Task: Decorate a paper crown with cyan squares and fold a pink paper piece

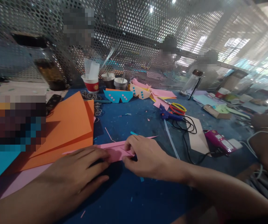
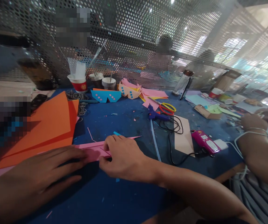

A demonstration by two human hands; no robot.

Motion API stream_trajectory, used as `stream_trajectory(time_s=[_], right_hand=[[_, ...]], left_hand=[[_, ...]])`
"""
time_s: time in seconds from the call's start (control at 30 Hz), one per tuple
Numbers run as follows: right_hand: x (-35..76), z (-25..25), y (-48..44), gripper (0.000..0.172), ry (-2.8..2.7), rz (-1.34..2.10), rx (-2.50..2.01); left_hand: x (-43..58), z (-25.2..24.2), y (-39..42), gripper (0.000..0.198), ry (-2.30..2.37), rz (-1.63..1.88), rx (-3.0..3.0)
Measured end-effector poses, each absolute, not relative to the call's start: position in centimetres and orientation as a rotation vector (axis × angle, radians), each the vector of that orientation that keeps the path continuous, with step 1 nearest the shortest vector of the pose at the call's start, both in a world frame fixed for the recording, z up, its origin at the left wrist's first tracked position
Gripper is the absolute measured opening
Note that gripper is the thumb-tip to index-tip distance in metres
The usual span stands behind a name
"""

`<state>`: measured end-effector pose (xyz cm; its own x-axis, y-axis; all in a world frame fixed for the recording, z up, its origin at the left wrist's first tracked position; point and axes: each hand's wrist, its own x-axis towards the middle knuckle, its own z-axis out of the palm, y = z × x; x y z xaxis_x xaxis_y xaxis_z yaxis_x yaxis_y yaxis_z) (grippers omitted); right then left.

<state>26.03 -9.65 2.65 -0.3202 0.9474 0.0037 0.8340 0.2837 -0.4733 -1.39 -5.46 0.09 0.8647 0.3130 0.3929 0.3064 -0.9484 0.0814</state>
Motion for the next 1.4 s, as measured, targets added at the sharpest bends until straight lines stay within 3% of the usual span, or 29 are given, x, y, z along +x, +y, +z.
stream_trajectory(time_s=[0.3,0.53,0.83,1.4], right_hand=[[25.1,1.9,-9.9,0.015,-2.319,0.354,-1.69],[24.8,1.7,-9.8,0.015,-2.312,0.351,-1.694],[24.9,1.4,-9.7,0.015,-2.319,0.325,-1.672],[25.2,1.6,-9.8,0.014,-2.313,0.338,-1.671]], left_hand=[[1.0,-0.7,-5.7,0.022,0.646,0.861,2.777],[2.1,-2.4,-4.9,0.019,0.915,0.755,2.614],[3.8,-0.6,-4.9,0.016,1.178,0.503,2.547],[4.4,-0.6,-5.0,0.023,1.295,0.489,2.339]])
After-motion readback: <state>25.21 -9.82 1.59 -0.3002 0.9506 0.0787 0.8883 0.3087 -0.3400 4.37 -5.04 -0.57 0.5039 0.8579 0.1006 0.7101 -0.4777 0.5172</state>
